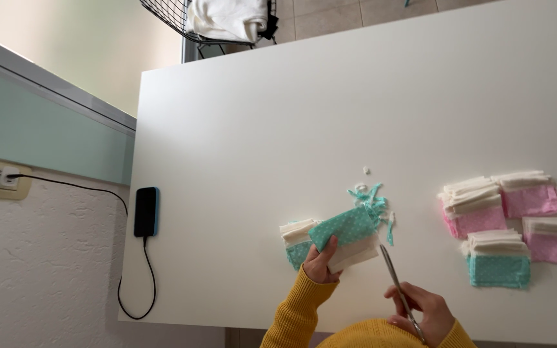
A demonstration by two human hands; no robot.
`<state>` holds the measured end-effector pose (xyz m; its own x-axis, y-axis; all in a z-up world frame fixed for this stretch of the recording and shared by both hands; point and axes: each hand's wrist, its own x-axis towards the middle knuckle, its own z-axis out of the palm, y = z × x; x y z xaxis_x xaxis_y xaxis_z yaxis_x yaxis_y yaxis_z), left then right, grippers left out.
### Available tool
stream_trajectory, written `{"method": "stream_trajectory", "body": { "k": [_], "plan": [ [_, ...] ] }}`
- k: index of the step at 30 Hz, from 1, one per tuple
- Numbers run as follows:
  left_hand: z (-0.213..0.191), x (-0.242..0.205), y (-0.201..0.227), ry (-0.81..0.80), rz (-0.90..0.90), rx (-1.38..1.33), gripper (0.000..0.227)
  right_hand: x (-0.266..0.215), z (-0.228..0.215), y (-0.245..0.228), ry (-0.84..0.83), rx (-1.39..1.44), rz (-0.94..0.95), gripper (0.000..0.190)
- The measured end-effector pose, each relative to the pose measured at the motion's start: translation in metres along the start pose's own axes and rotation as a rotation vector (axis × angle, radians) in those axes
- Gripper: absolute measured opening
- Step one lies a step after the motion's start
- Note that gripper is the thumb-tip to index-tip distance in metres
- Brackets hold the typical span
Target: Trimming loose threads from small rectangular fabric pieces using scissors.
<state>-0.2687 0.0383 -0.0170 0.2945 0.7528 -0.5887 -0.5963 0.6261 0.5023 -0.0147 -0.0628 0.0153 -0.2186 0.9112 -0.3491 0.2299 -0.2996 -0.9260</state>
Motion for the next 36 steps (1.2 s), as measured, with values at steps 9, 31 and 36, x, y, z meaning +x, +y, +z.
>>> {"method": "stream_trajectory", "body": {
  "k": [9,31,36],
  "plan": [
    [0.020,-0.014,0.006,-0.179,0.070,-0.070,0.012,0.018,-0.002,-0.023,0.043,-0.054,0.030,0.044],
    [0.021,-0.008,-0.008,-0.148,0.099,-0.281,0.015,0.022,-0.003,-0.033,0.088,-0.197,-0.014,0.044],
    [0.022,-0.007,-0.010,-0.182,0.114,-0.296,0.014,0.022,-0.002,-0.024,0.087,-0.137,-0.004,0.041]
  ]
}}
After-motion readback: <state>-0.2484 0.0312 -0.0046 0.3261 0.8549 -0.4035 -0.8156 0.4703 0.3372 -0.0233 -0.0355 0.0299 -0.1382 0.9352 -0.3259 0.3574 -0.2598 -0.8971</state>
